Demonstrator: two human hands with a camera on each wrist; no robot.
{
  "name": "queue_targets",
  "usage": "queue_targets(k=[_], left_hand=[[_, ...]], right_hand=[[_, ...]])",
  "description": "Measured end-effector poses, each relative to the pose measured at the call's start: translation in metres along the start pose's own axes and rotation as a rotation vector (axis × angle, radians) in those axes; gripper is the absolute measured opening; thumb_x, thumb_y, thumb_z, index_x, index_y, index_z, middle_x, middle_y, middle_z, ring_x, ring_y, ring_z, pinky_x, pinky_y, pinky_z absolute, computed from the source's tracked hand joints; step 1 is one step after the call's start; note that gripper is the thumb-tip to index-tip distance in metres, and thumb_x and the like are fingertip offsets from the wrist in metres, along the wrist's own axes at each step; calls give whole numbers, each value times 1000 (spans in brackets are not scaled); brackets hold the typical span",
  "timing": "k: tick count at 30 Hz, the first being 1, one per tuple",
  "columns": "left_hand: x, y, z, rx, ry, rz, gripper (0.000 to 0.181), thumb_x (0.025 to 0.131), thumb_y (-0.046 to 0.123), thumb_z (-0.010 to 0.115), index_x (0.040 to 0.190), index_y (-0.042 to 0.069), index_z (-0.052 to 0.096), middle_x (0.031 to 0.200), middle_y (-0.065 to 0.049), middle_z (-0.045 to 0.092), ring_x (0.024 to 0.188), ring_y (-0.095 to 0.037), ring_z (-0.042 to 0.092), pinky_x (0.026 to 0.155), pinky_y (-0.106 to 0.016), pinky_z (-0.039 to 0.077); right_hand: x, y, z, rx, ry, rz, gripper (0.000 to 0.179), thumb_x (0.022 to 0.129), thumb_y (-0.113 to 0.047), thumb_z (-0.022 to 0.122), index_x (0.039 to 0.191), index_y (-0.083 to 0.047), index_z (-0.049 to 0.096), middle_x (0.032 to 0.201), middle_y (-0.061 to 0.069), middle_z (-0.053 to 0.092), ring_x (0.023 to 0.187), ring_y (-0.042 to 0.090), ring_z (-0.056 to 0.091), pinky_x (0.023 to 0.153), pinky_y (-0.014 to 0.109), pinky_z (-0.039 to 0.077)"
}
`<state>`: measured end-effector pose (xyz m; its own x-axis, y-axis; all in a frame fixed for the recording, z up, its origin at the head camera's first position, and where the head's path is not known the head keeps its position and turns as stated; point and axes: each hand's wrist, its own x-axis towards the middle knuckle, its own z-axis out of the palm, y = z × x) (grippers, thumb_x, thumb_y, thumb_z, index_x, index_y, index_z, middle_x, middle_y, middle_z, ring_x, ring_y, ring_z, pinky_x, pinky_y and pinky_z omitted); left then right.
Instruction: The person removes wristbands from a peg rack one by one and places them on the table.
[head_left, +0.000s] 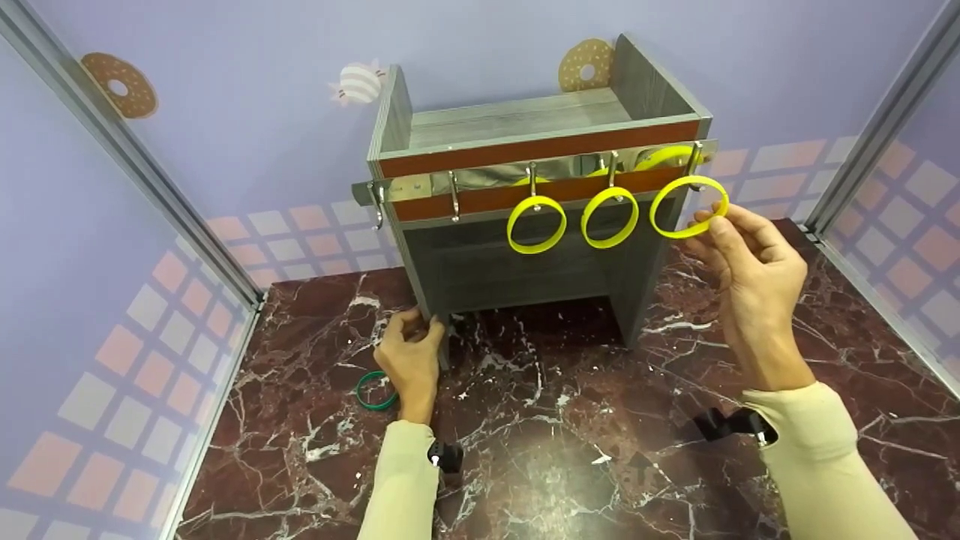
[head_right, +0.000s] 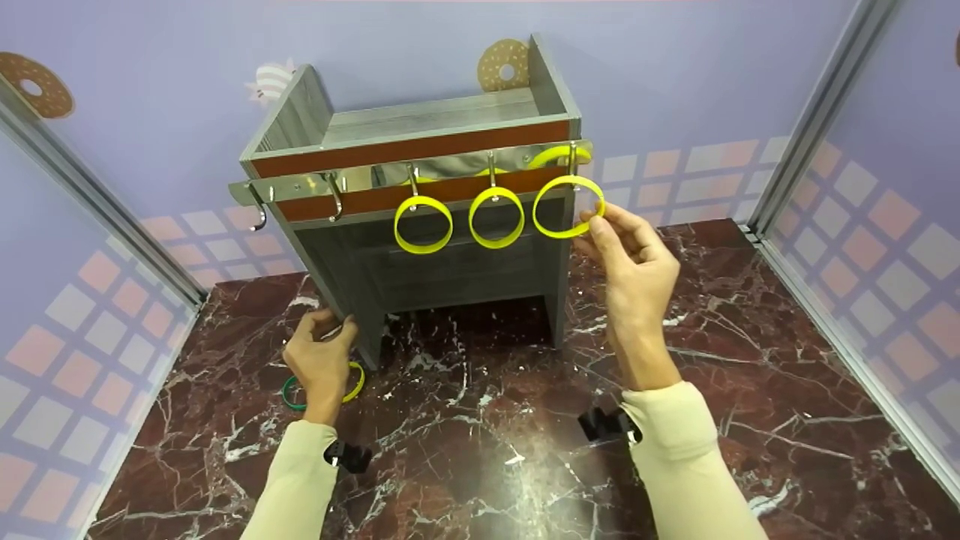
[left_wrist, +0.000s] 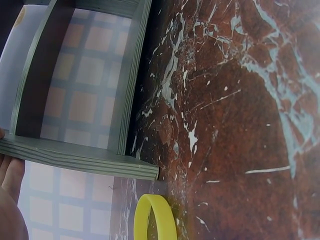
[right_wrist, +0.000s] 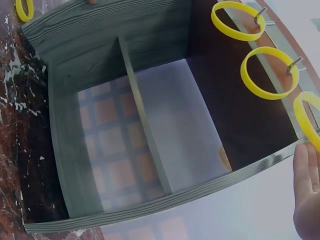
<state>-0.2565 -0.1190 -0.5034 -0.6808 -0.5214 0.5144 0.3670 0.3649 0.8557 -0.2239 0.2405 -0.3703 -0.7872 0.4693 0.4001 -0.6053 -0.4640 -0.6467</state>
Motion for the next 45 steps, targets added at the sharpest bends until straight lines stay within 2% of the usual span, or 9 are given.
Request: queue_targets(k=[7,21,28,37,45], left_hand=[[-1,0,-1,15,8,18,15,79,-4,83,93,-2,77,84,-13,76,71,-25,76,63,-15,58],[0,-1,-2,11,10,-17,16,78,-4,82,93,-3,77,84,-14,76,71,-26,76,64,-17,59],[0,0,-1,8,3,-16,16,79,-3,83,94,-2,77,85,-14,77,73,-27,77,64,-18,60],[0,-1,1,20,8,12,15,79,-3,83,93,-2,77,85,-13,76,71,-25,76,64,-21,61],[-1,-1,0,-1,9,2,15,79,-5,83,93,-3,77,86,-14,77,73,-26,77,65,-27,64]], right_hand=[[0,-5,0,29,2,-11,29,93,11,75,116,24,65,101,32,72,83,32,74,78,40,66],[-4,-10,-6,90,42,2,31,92,15,74,117,27,62,101,35,70,85,35,75,80,42,65],[-7,-10,-12,106,60,5,32,91,16,74,117,28,60,100,36,71,83,35,75,77,40,65],[-8,-7,-20,99,71,8,30,91,17,72,117,27,62,100,35,71,83,35,75,77,41,65],[-12,1,-30,58,82,16,30,92,16,73,117,28,61,100,35,72,83,34,75,77,41,66]])
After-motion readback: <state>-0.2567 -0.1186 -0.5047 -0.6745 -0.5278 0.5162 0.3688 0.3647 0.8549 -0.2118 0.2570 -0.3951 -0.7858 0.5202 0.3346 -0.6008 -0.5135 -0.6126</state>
